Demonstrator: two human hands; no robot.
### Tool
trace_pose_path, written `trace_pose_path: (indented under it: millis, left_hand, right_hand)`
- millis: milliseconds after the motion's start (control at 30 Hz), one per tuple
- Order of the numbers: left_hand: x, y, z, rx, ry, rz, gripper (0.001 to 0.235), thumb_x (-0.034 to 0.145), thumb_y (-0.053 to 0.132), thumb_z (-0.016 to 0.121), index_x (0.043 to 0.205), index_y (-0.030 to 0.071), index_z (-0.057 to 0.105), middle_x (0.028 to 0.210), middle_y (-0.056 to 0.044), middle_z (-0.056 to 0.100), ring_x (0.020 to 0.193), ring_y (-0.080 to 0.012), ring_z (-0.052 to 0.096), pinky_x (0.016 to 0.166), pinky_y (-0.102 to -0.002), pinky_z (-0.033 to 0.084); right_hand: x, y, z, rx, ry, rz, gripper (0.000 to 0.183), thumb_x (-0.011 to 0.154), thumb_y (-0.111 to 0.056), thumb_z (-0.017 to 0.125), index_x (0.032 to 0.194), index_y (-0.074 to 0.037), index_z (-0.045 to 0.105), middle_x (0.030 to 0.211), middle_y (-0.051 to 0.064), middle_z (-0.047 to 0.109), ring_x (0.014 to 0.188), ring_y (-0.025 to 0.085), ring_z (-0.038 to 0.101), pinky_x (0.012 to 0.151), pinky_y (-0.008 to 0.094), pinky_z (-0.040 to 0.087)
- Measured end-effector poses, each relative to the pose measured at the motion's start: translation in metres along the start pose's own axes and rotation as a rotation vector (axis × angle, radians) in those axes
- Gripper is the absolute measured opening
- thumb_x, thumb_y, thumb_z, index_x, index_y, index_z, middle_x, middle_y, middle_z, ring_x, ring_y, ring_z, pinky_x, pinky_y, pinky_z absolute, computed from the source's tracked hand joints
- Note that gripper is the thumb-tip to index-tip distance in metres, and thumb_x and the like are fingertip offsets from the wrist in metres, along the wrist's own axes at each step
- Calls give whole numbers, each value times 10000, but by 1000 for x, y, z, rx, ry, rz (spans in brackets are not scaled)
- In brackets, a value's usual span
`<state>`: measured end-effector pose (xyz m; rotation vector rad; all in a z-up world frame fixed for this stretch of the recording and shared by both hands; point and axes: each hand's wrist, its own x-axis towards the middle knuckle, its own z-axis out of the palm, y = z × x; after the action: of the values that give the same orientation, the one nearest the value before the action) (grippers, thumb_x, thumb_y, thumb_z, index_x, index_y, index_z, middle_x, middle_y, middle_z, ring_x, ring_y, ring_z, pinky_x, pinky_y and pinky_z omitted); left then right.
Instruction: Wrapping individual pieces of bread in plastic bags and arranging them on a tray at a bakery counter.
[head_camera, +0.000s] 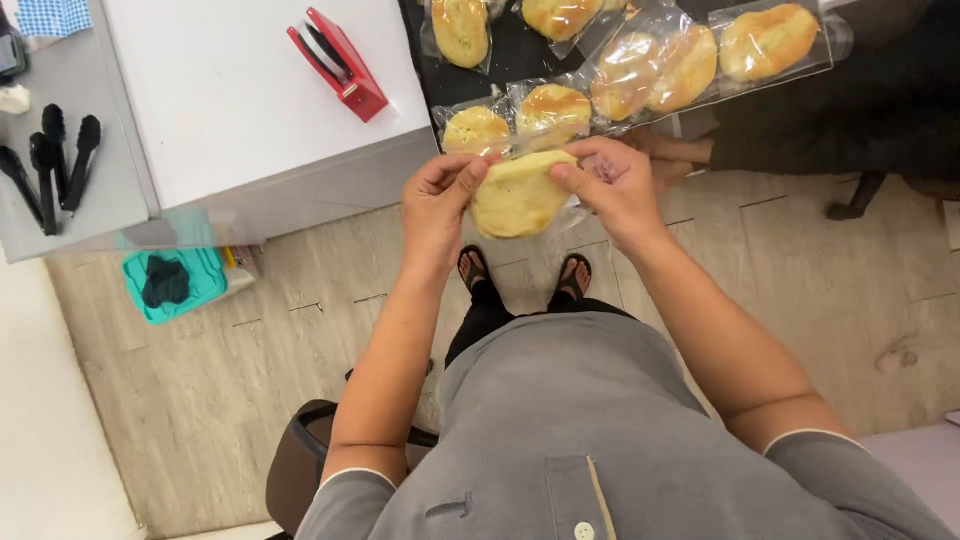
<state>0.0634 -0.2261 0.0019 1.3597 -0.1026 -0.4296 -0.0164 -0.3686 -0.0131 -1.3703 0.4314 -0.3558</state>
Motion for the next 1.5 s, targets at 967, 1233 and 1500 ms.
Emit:
trace_pose_path:
  millis: [967,1233,1500]
  left_hand:
    - [63,44,-118,138,-390,120,226,867,275,529,962,111,652,893,-45,652,848,-68,560,740,-222,471]
    - [72,34,-114,370,-452,476,206,884,200,512,1068,159,596,864,-49,662,822,-159,626,704,-271,491]
    - [72,12,-100,640,-436,683,293,862,115,513,1134,220,547,836,-41,662,751,-199,638,653,-274,500]
  right_hand:
    - [0,2,140,230,493,12,251,805,-199,604,954,2,584,389,-62,215,303,-11,225,343,123,191]
    - [11,8,152,-757,461,-611,203,688,-94,747,866,-182,704,635,-5,621,546,128,588,538,193,456]
    - [29,4,138,-802,450,-711,198,703,-10,707,870,-116,694,685,65,648,612,226,621,547,260,472]
